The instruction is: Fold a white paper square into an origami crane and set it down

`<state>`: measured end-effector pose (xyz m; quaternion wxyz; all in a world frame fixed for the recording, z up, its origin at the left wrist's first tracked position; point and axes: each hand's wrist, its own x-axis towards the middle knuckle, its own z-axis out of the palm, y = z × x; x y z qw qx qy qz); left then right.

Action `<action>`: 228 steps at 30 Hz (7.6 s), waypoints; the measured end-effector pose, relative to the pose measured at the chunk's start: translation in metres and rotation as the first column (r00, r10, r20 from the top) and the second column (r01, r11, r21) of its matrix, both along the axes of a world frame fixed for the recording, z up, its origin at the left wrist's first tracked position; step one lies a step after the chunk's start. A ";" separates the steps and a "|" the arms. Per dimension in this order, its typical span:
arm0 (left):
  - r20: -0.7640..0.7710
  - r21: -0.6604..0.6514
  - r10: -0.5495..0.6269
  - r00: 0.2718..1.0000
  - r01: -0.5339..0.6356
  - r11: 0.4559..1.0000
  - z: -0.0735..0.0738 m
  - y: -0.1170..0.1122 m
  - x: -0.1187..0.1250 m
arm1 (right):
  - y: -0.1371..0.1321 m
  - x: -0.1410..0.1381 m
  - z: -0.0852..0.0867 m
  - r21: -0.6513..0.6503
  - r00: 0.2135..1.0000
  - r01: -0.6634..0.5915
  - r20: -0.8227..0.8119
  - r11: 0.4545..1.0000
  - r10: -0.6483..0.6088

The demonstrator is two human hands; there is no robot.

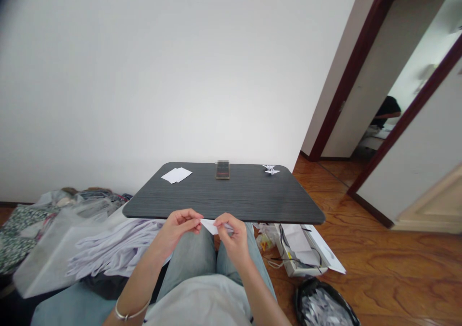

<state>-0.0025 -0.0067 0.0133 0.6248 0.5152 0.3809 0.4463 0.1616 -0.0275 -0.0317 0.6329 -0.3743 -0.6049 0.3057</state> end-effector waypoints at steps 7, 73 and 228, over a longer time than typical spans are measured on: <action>0.026 -0.031 0.005 1.000 -0.005 1.000 0.000 0.000 0.000 | -0.001 -0.001 0.001 -0.007 1.000 0.002 -0.004 1.000 -0.002; 0.051 0.038 -0.055 0.997 0.053 0.998 -0.003 0.004 -0.004 | 0.001 0.000 -0.005 0.147 0.992 0.010 0.120 0.989 -0.028; -0.044 0.051 -0.044 0.998 0.046 0.998 0.013 -0.007 0.000 | 0.004 0.010 -0.002 0.219 0.983 -0.159 0.124 0.963 0.134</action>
